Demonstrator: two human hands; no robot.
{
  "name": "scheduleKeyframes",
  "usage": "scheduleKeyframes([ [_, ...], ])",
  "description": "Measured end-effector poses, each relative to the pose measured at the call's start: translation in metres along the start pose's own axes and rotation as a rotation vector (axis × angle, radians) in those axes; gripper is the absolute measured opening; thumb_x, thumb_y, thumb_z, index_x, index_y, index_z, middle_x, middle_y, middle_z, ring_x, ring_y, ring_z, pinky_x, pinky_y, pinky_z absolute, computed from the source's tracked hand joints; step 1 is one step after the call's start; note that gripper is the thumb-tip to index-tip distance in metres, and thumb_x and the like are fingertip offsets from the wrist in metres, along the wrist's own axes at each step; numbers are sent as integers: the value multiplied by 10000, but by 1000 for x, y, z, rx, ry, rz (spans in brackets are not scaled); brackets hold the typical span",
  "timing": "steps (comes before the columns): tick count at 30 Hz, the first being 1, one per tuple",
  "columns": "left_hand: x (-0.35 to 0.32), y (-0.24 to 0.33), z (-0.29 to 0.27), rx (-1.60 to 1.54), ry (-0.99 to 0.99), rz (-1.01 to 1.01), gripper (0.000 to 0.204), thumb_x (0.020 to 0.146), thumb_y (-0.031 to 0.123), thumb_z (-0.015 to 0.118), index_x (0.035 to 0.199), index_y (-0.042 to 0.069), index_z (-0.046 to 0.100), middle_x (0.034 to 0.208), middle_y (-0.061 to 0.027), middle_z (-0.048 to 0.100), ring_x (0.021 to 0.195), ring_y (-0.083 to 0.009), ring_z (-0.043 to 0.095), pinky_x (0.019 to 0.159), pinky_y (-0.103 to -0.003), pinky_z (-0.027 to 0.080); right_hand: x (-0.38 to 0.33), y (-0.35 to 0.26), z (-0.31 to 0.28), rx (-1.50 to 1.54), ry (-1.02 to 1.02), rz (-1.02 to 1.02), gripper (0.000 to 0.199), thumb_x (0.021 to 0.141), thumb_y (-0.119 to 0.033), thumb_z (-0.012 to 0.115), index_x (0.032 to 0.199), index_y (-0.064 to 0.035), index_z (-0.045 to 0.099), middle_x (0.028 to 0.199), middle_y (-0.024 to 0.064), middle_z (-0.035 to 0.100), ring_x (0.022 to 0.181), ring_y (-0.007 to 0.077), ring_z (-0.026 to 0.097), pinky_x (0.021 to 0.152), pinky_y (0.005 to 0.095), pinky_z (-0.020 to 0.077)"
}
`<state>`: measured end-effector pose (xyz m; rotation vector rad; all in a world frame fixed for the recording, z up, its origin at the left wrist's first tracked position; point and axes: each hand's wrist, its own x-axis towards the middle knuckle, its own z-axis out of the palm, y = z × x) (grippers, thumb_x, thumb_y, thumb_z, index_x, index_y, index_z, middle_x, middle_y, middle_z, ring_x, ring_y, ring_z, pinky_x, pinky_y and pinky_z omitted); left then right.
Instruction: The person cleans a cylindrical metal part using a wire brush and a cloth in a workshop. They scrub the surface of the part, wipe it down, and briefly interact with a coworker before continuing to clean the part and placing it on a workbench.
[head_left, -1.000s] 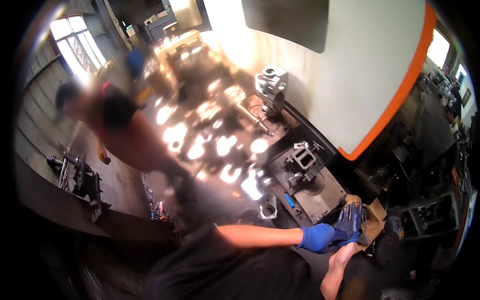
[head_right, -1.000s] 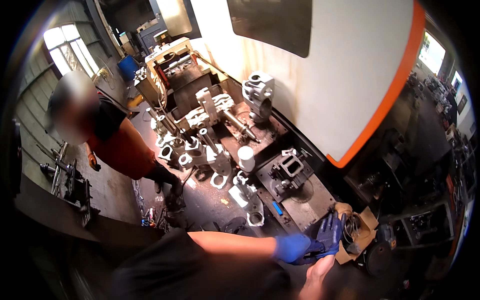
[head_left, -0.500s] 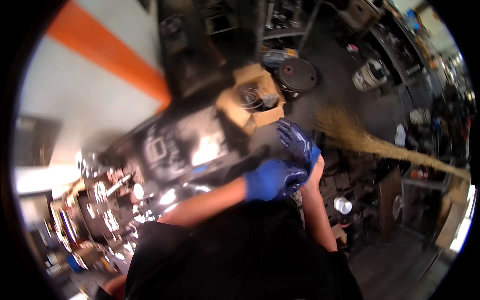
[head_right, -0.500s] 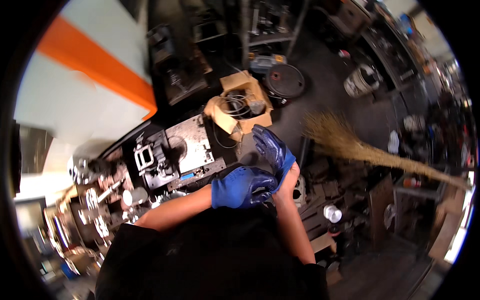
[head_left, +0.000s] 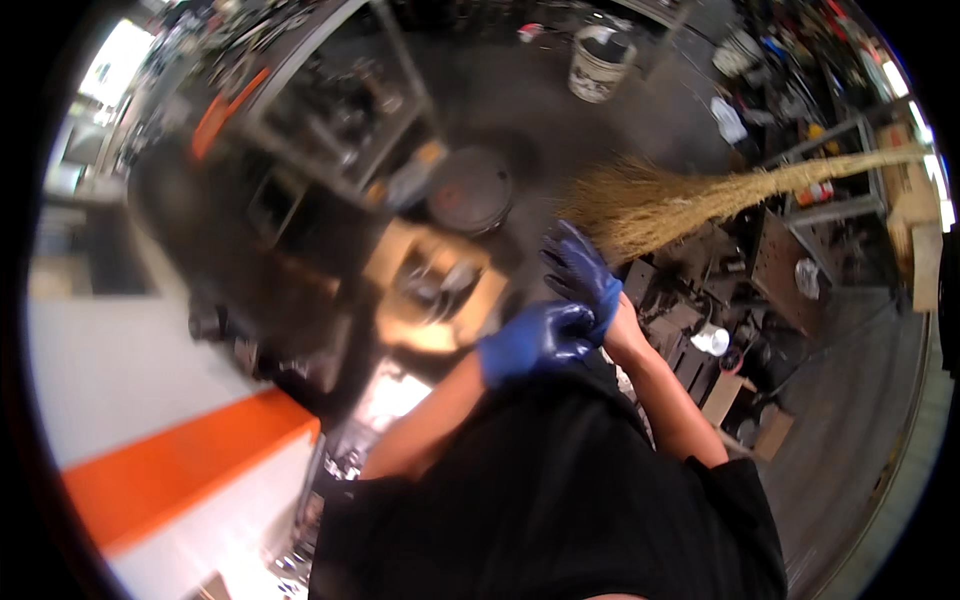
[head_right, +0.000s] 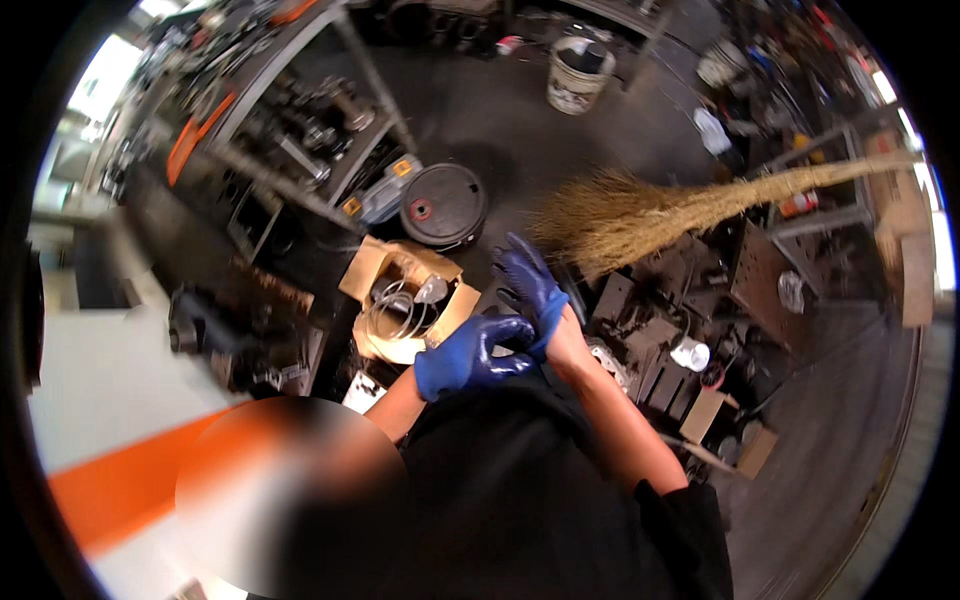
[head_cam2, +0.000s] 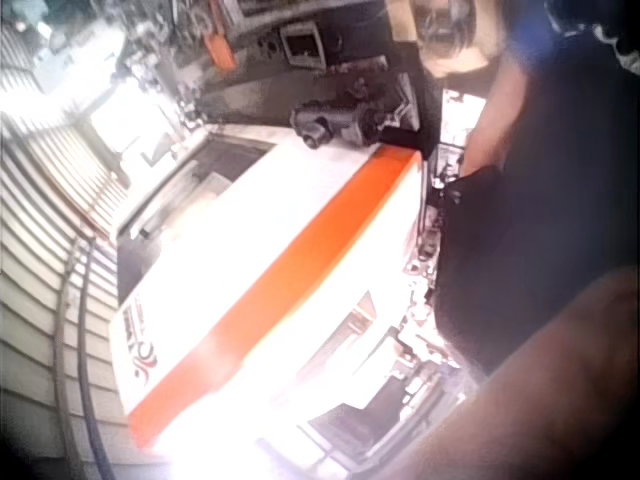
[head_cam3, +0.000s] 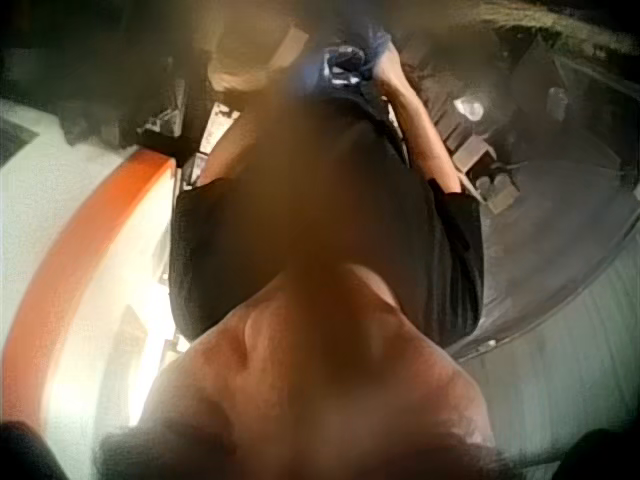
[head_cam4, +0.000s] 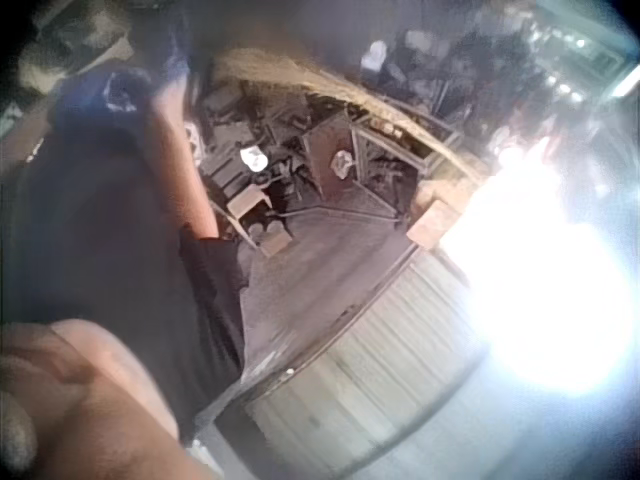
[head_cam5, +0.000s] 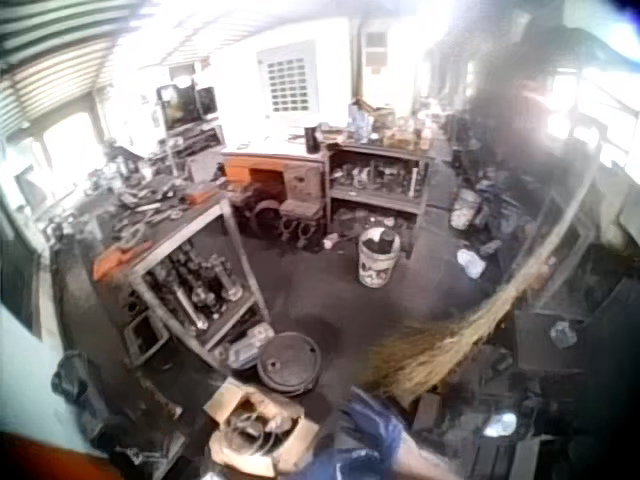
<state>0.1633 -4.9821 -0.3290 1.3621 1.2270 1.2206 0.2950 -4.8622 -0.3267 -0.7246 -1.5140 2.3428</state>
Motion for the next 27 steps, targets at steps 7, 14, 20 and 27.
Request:
scheduleKeyframes([
  [7, 85, 5, -57, -96, -105, -261, 243, 935, 90, 739, 1160, 1, 719, 1077, -89, 761, 996, -139, 694, 915, -324, 555, 65, -30, -44, 129, 204, 71, 496, 1079, -292, 548, 1531, -96, 495, 1616, 7, 431, 1457, 148, 412, 1184, 350, 347],
  [14, 218, -65, -123, 304, 610, -88, 413, 997, 68, 678, 1390, 11, 565, 1287, -83, 651, 1168, -148, 611, 1037, -300, 495, 136, -96, -123, 161, 68, -178, 553, 1038, -180, 559, 1567, -81, 435, 1566, 62, 497, 1385, 165, 513, 1180, 339, 391],
  [20, 345, -23, -140, -295, 391, -334, 341, 1032, 304, 669, 1252, 45, 641, 1173, -71, 689, 1011, -165, 670, 908, -309, 550, 184, -131, -177, 630, -37, -142, 483, 1010, -154, 642, 1457, 1, 541, 1403, 95, 622, 1229, 140, 600, 1105, 315, 465],
  [27, 489, -83, -170, -97, 446, -66, 101, 920, 51, 717, 1016, 54, 684, 961, -27, 669, 875, -141, 623, 786, -326, 546, 226, -157, -239, 451, 254, -297, 321, 1024, -130, 624, 1306, 18, 657, 1211, 42, 701, 1069, 93, 599, 975, 272, 489],
])
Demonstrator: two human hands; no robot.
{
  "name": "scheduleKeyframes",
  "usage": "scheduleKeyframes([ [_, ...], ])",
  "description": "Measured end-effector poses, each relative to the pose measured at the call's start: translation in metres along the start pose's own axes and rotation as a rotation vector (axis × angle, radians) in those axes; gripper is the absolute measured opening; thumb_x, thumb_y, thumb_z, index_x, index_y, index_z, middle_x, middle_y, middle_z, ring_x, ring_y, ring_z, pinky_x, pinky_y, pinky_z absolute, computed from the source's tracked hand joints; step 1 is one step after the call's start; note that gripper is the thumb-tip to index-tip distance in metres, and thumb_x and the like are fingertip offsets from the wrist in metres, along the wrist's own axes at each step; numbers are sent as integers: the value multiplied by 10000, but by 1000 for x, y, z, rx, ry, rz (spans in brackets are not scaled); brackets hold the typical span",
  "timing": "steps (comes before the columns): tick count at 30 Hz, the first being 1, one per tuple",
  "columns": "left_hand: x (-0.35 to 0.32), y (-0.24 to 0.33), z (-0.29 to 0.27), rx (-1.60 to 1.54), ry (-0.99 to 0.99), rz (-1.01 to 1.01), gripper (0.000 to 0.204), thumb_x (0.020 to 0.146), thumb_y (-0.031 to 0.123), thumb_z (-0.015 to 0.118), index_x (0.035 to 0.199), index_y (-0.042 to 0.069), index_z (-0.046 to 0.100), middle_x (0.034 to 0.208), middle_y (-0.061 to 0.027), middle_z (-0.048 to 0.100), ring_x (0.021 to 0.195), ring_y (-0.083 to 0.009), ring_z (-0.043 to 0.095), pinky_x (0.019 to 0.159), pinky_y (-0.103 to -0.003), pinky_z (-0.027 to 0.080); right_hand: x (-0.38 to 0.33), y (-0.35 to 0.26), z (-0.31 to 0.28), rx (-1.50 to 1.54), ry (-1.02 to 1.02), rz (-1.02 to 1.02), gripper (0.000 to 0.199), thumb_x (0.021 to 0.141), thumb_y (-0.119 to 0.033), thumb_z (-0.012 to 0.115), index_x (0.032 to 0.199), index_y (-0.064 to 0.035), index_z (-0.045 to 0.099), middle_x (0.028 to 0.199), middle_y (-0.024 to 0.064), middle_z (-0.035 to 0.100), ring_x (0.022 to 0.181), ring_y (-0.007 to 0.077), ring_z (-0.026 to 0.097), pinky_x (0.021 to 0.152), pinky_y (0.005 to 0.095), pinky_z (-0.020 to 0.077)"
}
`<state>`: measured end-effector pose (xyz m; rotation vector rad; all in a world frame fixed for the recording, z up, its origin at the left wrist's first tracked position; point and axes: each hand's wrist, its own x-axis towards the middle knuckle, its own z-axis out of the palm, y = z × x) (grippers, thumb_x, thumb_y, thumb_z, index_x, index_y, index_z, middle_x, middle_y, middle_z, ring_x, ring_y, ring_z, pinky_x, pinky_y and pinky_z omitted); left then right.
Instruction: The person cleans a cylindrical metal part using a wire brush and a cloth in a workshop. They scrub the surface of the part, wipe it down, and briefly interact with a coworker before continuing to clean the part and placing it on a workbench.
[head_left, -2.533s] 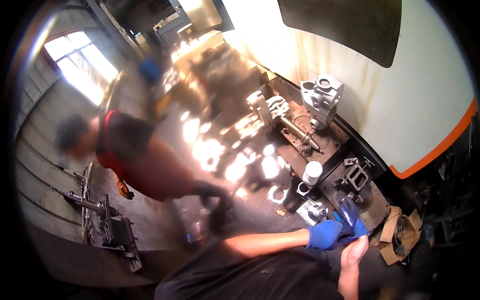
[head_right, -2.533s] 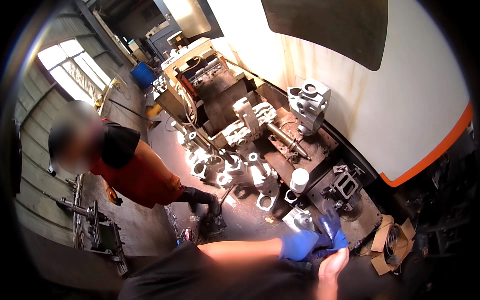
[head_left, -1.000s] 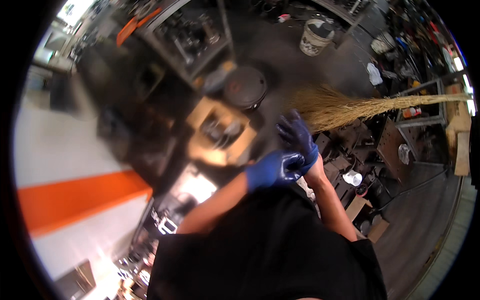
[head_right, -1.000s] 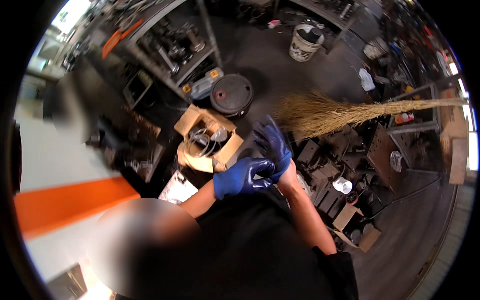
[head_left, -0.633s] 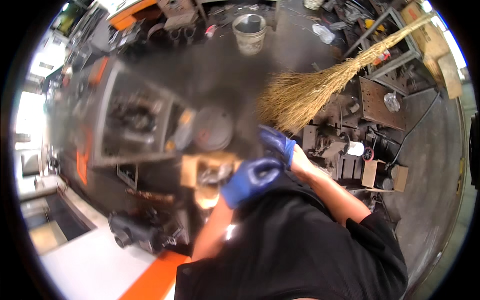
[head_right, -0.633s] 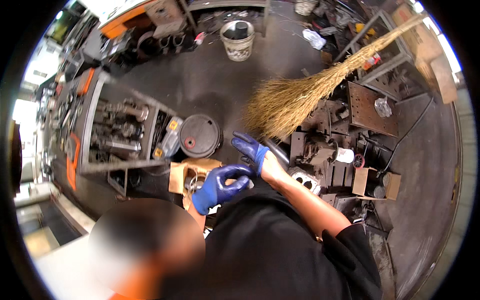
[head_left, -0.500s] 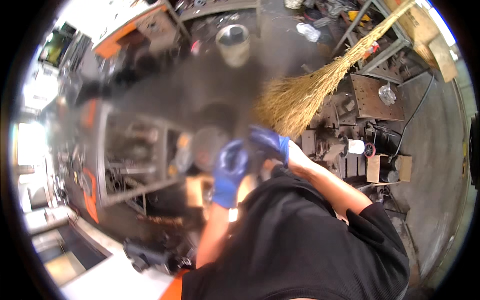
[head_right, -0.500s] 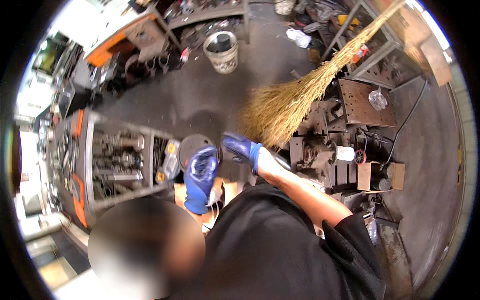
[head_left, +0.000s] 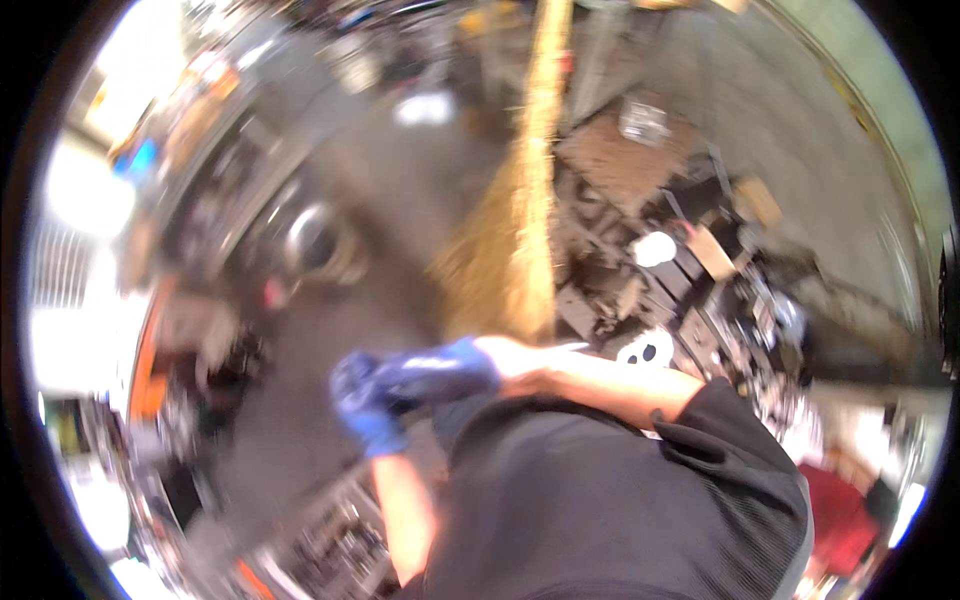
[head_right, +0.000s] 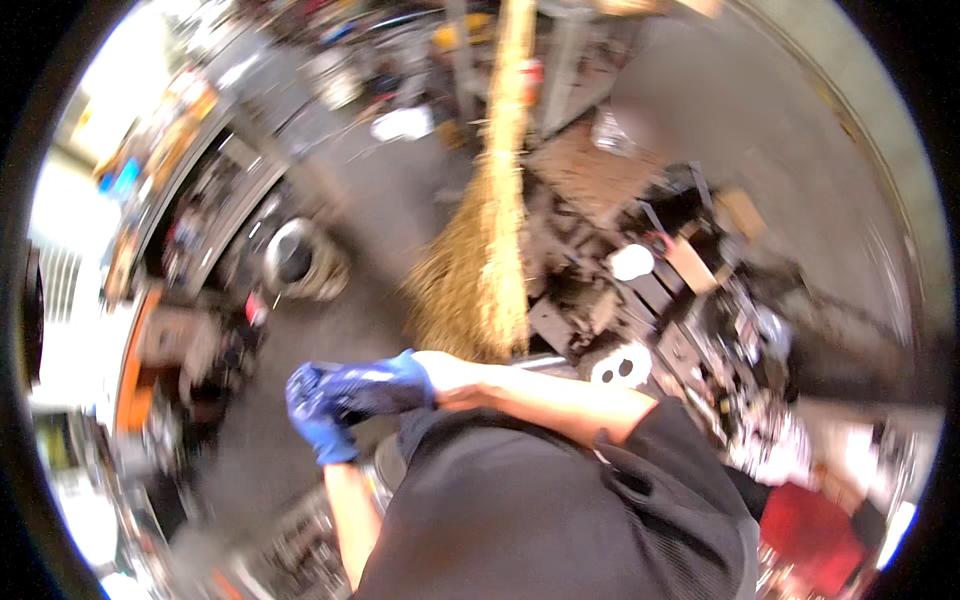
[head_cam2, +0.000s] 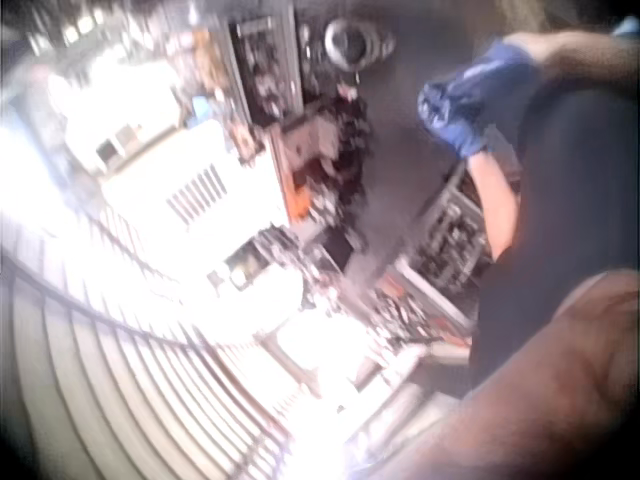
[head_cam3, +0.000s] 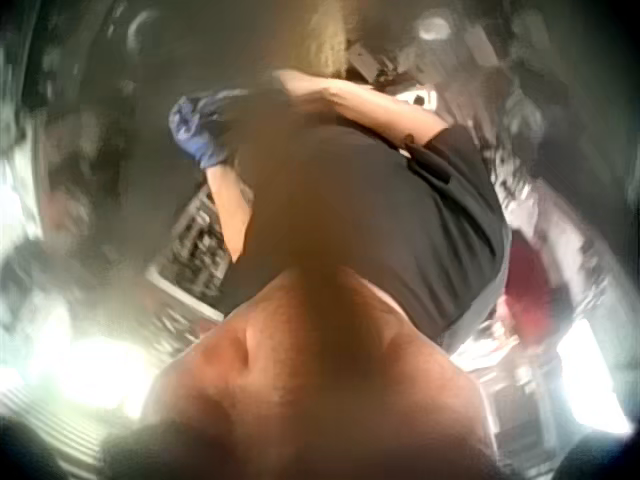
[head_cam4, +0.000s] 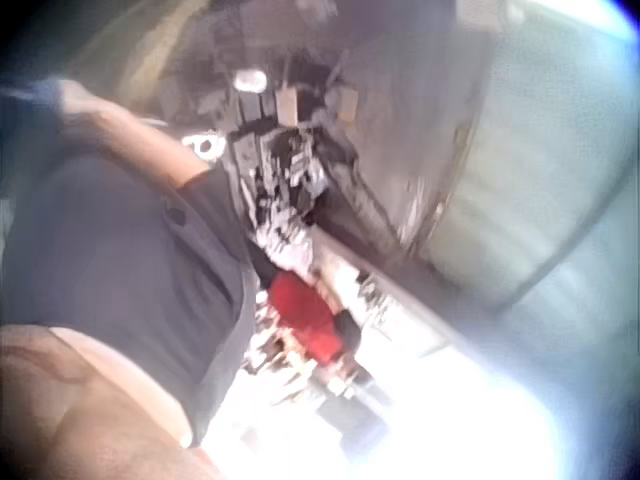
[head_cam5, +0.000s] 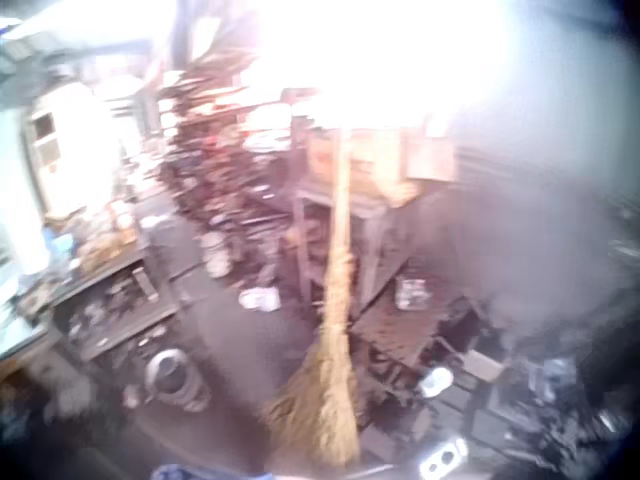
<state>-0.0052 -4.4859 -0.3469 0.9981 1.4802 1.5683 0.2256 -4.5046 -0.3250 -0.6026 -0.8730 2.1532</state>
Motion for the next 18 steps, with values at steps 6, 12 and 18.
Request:
scheduleKeyframes([
  [6, 166, -24, 56, 167, -477, 116, 205, 999, 141, 622, 1104, -30, 670, 1043, -67, 690, 961, -185, 620, 882, -340, 508, 42, -60, -35, -432, 281, 65, 288, 977, -158, 562, 1226, -46, 652, 1025, 49, 680, 913, 126, 590, 806, 316, 508],
  [12, 270, -5, 112, 277, -779, 335, 302, 965, 39, 691, 1243, -54, 618, 1152, -114, 679, 1040, -187, 634, 962, -335, 518, 137, -54, -23, 62, 702, -318, 311, 943, -99, 558, 1234, -28, 641, 1041, 17, 646, 941, 122, 567, 833, 310, 495],
  [18, 286, 34, 126, 336, -1423, 12, 236, 888, -18, 766, 1104, 0, 673, 1005, -14, 694, 902, -90, 611, 865, -259, 514, 232, -85, -31, 19, 1019, -502, 546, 813, 17, 585, 1357, -19, 613, 1271, 75, 647, 1179, 173, 564, 1051, 306, 433],
])
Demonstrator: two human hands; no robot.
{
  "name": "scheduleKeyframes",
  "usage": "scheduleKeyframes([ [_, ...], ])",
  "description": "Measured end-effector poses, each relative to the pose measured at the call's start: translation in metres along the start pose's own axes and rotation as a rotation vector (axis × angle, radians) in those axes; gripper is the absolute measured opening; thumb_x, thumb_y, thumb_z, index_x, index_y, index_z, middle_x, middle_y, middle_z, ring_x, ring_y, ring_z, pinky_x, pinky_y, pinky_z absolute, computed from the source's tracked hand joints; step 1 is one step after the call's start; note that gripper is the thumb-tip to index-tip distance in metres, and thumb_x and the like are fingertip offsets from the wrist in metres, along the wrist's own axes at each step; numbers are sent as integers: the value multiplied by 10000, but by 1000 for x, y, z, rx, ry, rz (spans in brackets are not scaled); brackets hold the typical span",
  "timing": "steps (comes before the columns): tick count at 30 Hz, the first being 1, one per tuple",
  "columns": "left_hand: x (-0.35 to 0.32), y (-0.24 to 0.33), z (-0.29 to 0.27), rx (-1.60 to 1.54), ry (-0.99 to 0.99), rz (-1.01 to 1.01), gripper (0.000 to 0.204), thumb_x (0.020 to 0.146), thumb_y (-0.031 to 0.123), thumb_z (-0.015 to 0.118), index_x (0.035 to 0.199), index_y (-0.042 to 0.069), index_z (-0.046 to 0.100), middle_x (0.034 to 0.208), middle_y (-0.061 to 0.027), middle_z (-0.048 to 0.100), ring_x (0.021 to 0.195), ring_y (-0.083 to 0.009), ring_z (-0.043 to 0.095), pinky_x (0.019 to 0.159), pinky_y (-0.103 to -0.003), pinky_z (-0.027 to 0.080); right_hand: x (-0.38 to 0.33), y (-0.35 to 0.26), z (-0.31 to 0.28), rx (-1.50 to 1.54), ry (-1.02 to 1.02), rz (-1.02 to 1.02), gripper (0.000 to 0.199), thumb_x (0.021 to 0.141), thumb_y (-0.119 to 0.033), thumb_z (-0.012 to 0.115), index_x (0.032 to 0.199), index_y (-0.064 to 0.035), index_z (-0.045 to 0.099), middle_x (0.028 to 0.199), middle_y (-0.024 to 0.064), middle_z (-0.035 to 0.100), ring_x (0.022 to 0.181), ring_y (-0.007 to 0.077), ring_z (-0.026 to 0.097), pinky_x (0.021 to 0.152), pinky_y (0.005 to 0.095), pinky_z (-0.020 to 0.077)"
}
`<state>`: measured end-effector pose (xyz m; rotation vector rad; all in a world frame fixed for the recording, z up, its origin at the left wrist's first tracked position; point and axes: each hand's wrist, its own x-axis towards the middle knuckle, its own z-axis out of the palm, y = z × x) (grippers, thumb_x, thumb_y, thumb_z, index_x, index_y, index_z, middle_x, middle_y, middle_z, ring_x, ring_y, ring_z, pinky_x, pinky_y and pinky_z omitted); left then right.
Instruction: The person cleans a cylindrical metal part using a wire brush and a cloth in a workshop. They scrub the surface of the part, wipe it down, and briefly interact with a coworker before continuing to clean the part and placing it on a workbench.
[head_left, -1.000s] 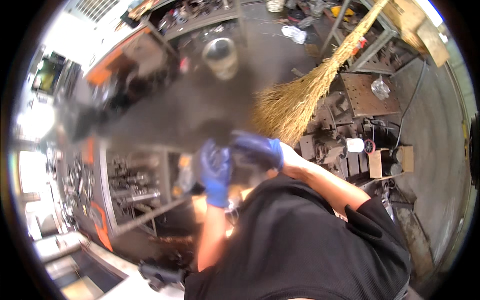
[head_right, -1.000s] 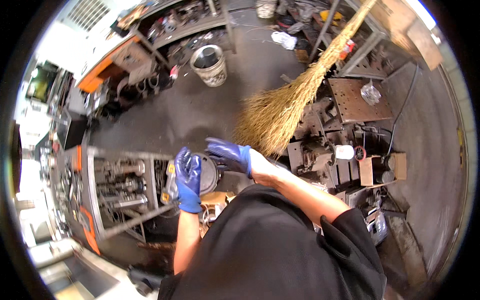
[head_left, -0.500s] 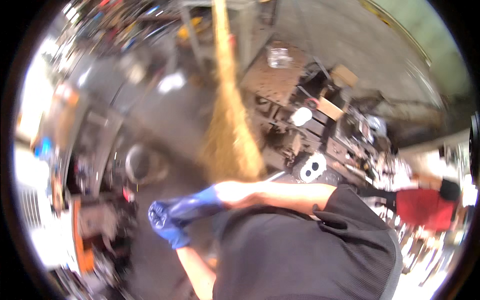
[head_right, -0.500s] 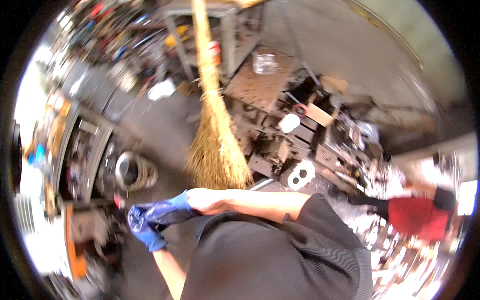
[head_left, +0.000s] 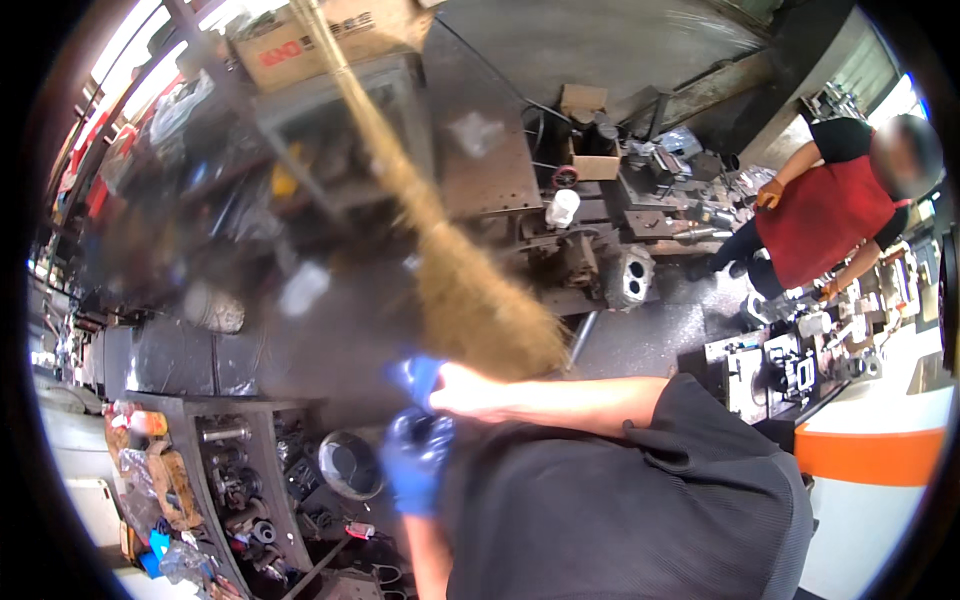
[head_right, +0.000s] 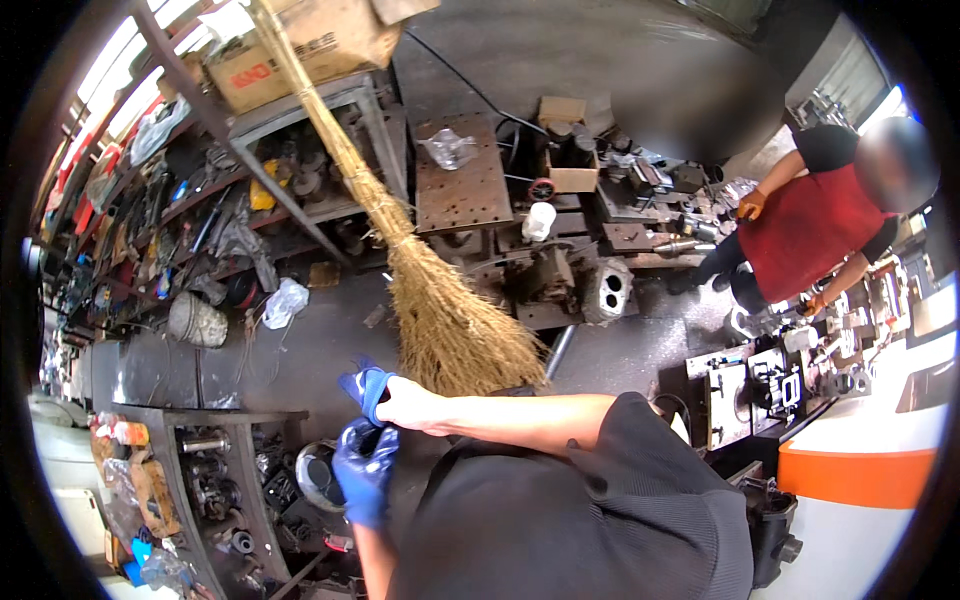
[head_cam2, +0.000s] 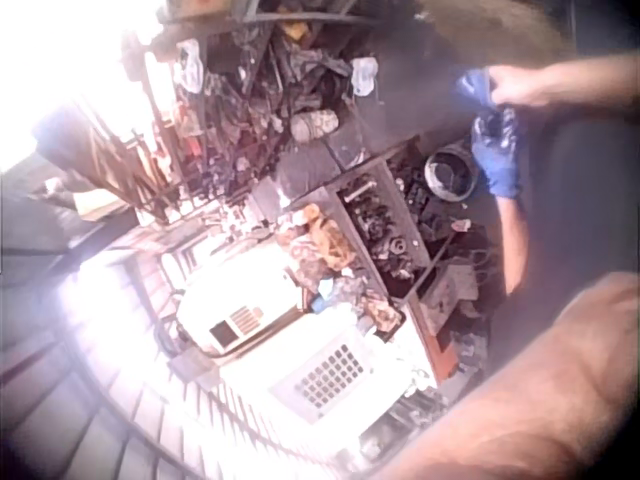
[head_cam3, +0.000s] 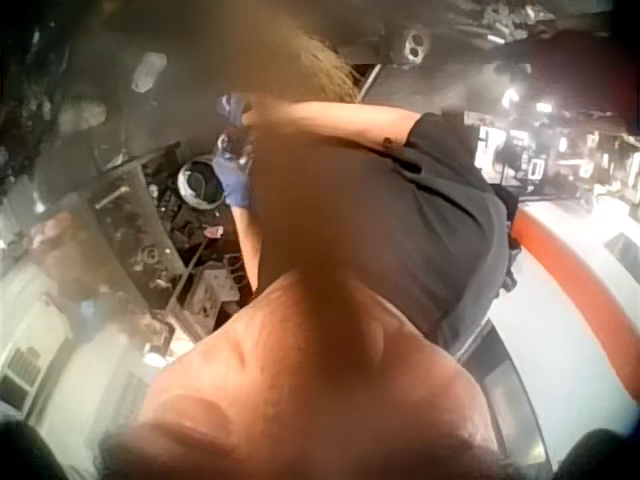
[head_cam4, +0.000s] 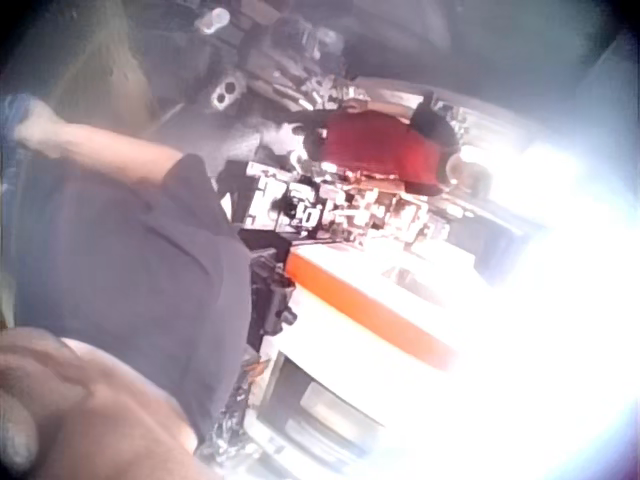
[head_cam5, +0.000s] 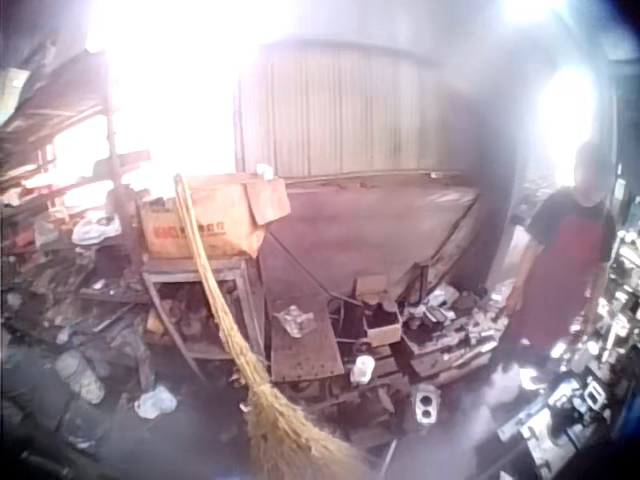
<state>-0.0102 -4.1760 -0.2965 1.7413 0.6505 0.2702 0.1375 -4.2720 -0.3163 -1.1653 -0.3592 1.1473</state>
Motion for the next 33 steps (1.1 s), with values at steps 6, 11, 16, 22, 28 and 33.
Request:
scheduleKeyframes([
  [6, 20, -51, -43, -80, 322, 32, 149, 921, 22, 744, 1051, 3, 675, 942, 0, 672, 820, -71, 570, 728, -250, 485, 44, -13, 68, 0, 34, 39, 525, 806, -9, 622, 1330, -9, 619, 1182, 78, 671, 1099, 175, 597, 994, 326, 481],
  [11, 34, -78, -100, -375, 335, -128, 135, 951, 52, 700, 1077, 3, 698, 882, -26, 693, 777, -99, 612, 687, -241, 478, 132, 16, 103, -115, -15, 142, 300, 826, 28, 601, 1110, -33, 680, 1018, 54, 671, 965, 164, 601, 859, 337, 505],
  [16, 80, -65, -144, -403, 225, -125, 186, 892, -42, 722, 1076, -22, 704, 971, -67, 738, 882, -158, 677, 827, -318, 553, 227, 7, 136, -221, 156, 263, 204, 937, -37, 604, 1057, -20, 768, 967, 67, 754, 860, 161, 671, 794, 316, 541],
  [22, 196, -51, -235, 32, 253, -1, 207, 910, 89, 757, 1099, 12, 722, 981, -137, 752, 879, -164, 693, 823, -339, 559, 378, -2, 161, -149, -238, 72, 203, 1003, -141, 616, 1069, -7, 754, 909, 7, 726, 772, 89, 640, 720, 281, 531],
  [28, 321, -71, -308, 3, 272, -153, 297, 892, 119, 718, 1160, 8, 657, 989, -157, 755, 902, -278, 733, 840, -400, 555, 506, -95, 224, -301, -443, 501, 399, 1079, -227, 531, 1417, -28, 601, 1341, 103, 672, 1218, 213, 623, 1068, 342, 459],
  [33, 426, -98, -368, -14, 249, -67, 288, 840, 202, 708, 1077, 44, 661, 921, -203, 714, 841, -378, 696, 760, -434, 531, 620, -116, 262, -41, -544, 375, 370, 1050, -49, 527, 1401, 63, 571, 1398, 178, 630, 1268, 287, 615, 1120, 393, 462],
])
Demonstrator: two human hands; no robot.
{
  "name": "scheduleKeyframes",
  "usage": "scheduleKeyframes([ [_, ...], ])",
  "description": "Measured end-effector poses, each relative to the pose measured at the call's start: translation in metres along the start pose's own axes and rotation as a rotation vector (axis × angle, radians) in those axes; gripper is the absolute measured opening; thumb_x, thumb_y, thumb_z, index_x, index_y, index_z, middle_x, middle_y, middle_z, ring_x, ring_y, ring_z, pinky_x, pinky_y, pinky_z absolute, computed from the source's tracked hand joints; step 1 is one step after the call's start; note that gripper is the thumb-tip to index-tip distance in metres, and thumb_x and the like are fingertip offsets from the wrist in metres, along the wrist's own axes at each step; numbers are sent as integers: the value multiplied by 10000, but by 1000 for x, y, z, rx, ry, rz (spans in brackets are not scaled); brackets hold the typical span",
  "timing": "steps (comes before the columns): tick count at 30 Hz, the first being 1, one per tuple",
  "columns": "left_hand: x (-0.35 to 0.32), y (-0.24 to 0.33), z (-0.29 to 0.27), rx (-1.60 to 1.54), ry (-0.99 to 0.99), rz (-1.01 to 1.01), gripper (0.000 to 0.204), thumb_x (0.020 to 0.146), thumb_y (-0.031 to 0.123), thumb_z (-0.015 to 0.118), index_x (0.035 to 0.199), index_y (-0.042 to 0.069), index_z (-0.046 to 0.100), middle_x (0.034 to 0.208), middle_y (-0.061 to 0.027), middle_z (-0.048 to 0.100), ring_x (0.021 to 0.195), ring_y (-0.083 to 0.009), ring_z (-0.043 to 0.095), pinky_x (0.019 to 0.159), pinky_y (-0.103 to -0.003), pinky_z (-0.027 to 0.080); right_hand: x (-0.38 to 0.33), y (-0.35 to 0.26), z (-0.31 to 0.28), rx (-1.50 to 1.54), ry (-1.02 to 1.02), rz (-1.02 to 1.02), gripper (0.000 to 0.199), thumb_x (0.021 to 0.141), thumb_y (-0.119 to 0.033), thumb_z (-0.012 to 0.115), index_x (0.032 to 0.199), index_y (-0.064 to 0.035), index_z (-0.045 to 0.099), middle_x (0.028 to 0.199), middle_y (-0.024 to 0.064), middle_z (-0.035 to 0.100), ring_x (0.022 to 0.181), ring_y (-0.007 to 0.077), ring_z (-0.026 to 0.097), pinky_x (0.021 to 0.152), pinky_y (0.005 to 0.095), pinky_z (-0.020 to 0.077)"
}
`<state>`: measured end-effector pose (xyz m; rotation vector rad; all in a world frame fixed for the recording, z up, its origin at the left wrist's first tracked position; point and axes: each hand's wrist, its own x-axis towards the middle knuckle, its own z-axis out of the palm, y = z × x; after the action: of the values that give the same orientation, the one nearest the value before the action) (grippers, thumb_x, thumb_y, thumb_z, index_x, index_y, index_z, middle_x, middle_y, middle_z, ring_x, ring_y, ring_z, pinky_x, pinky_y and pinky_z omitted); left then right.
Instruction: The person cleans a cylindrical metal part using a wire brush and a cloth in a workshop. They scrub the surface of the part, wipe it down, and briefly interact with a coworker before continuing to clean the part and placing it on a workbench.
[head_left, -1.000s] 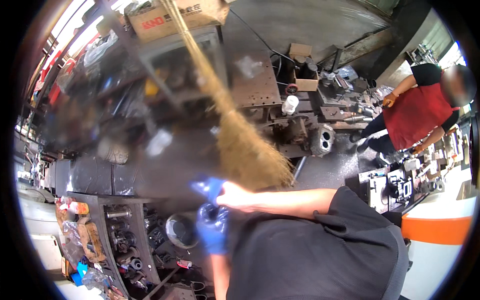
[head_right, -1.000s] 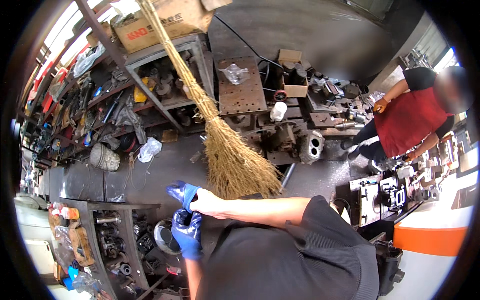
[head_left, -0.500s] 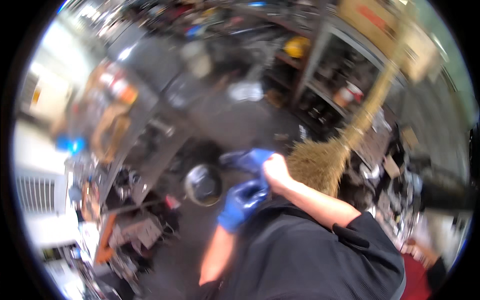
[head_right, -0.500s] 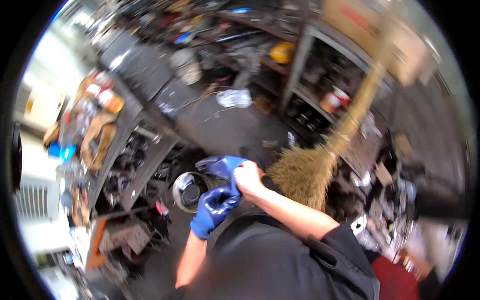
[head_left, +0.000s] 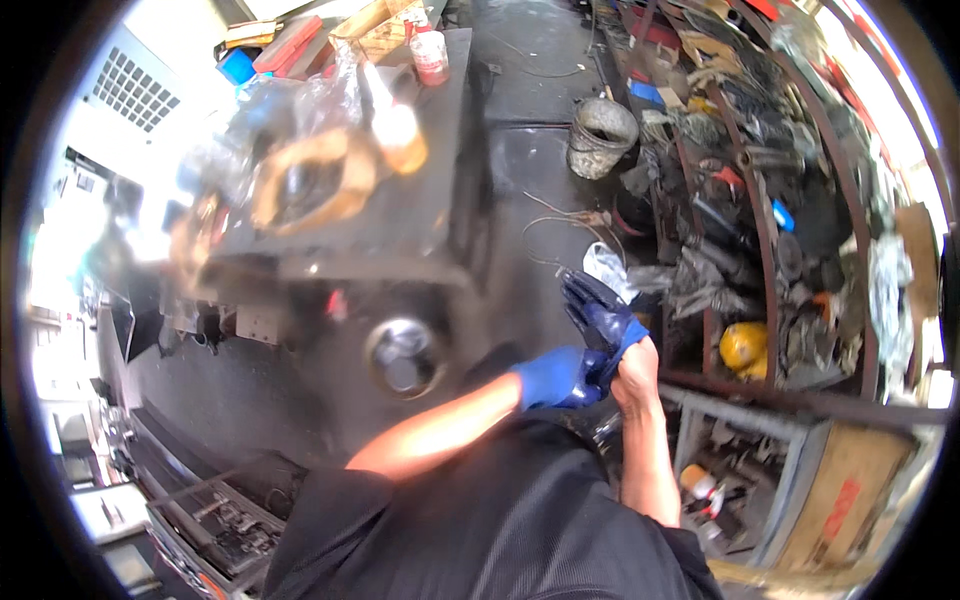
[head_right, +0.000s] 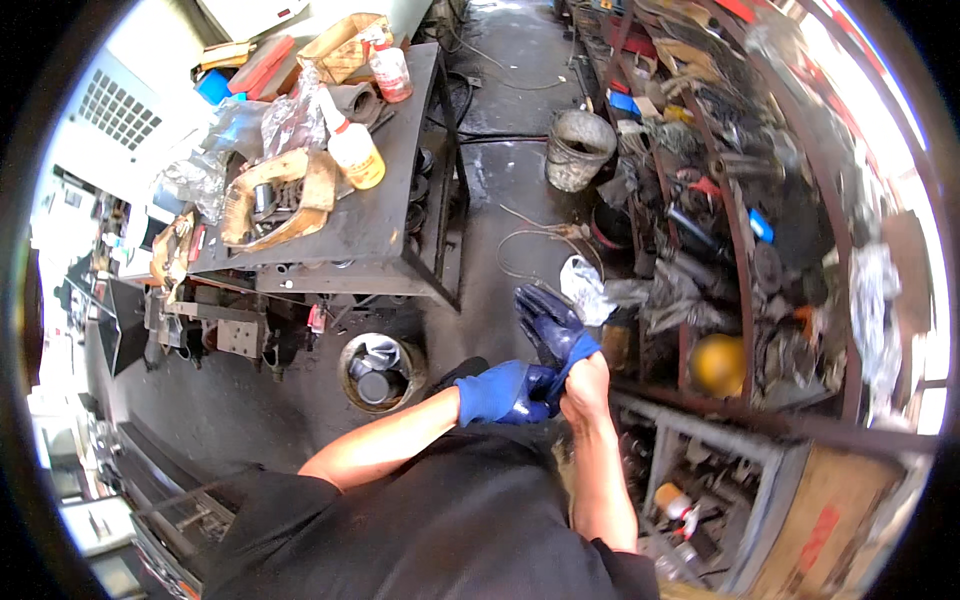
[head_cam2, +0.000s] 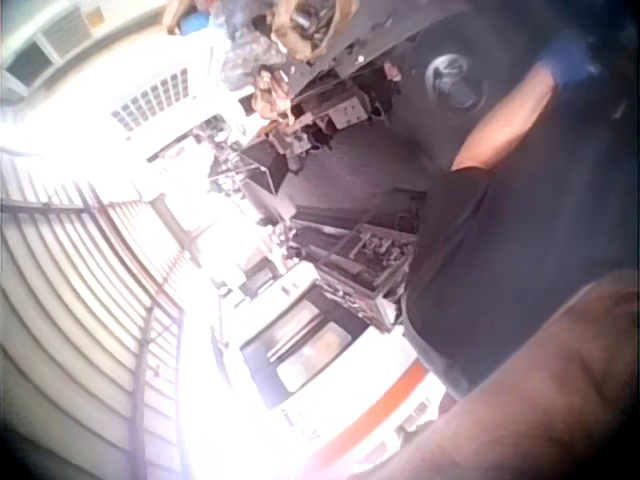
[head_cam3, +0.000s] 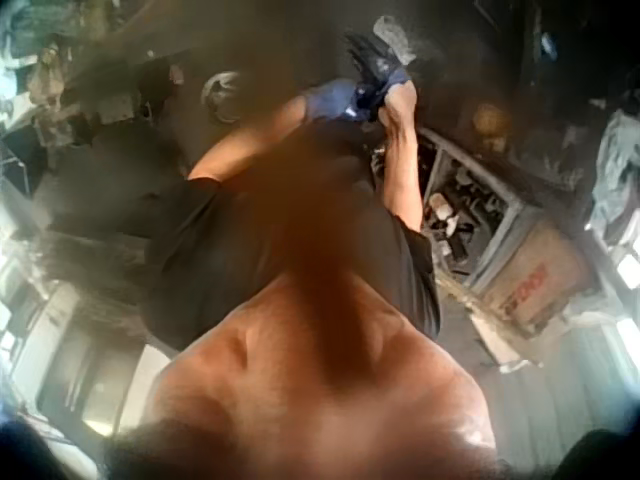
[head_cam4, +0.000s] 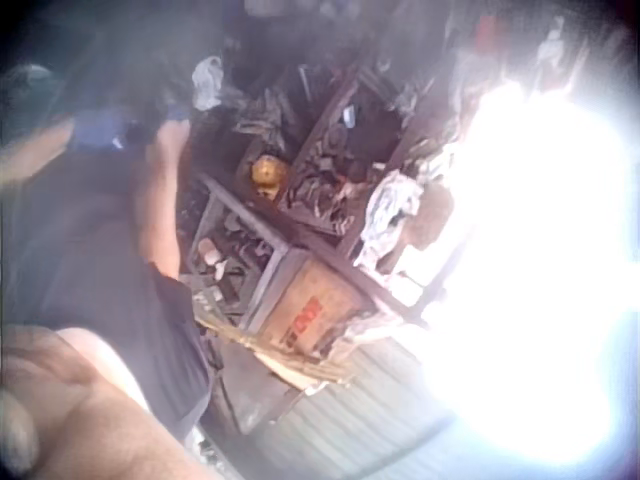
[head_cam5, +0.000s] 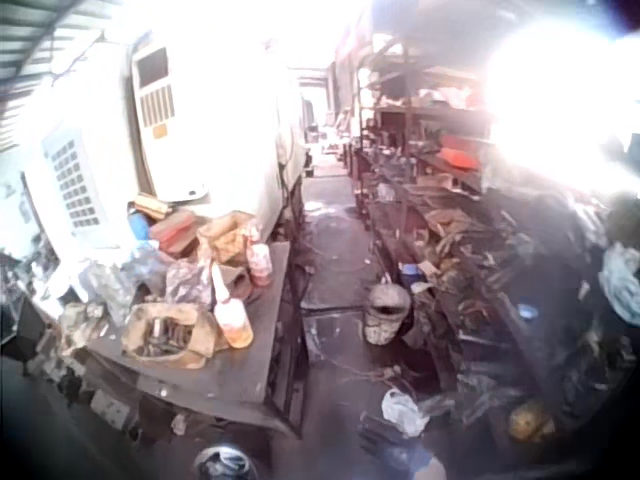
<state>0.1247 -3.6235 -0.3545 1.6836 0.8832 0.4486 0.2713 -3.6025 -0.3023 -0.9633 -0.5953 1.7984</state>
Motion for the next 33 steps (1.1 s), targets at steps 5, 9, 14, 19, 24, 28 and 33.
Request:
scheduleKeyframes([
  [5, 124, 27, -92, 94, -106, 203, 186, 815, 181, 700, 944, 50, 671, 880, -218, 705, 814, -432, 687, 717, -483, 523, 131, -40, -48, 60, -64, -203, 426, 1050, -118, 498, 1420, 90, 531, 1427, 224, 591, 1318, 331, 579, 1177, 438, 415],
  [9, 216, 53, -183, 303, -174, 218, 174, 728, 158, 736, 853, 37, 728, 837, -244, 711, 802, -443, 697, 725, -486, 549, 245, -99, -25, -5, -234, -254, 566, 1076, -269, 418, 1542, 48, 371, 1549, 239, 454, 1436, 355, 451, 1242, 469, 310],
  [14, 325, 74, -312, 485, -219, 273, 192, 668, 143, 751, 825, 33, 757, 837, -256, 719, 827, -446, 708, 744, -491, 565, 390, -164, 1, 256, -297, -192, 635, 1110, -349, 378, 1656, -103, 166, 1673, 205, 260, 1537, 358, 281, 1284, 487, 186],
  [19, 411, 63, -426, 451, -192, 117, 228, 699, 172, 748, 830, -16, 751, 882, -272, 718, 847, -455, 704, 772, -490, 570, 524, -214, 20, 10, -355, -315, 610, 1104, -283, 381, 1630, -24, 213, 1674, 181, 272, 1552, 318, 264, 1293, 469, 182],
  [24, 475, 20, -527, 318, -81, 14, 268, 711, 190, 751, 849, -40, 742, 893, -296, 706, 868, -468, 697, 775, -498, 566, 672, -229, 36, 93, -304, -312, 584, 1121, -328, 355, 1583, 26, 309, 1627, 182, 365, 1523, 312, 329, 1284, 460, 226],
  [28, 531, -11, -629, 369, -32, -17, 248, 724, 191, 735, 841, -28, 739, 876, -316, 688, 863, -461, 699, 769, -506, 560, 813, -250, 80, 105, -291, -89, 780, 1058, -657, 333, 1609, -104, 335, 1643, 104, 371, 1499, 298, 356, 1264, 477, 200],
  [33, 586, -17, -777, 392, 3, -29, 241, 739, 187, 727, 878, -9, 715, 814, -264, 684, 736, -421, 678, 677, -463, 524, 961, -293, 156, 62, -331, -127, 566, 1104, -323, 414, 1595, -56, 322, 1620, 149, 386, 1492, 306, 374, 1259, 469, 253],
])
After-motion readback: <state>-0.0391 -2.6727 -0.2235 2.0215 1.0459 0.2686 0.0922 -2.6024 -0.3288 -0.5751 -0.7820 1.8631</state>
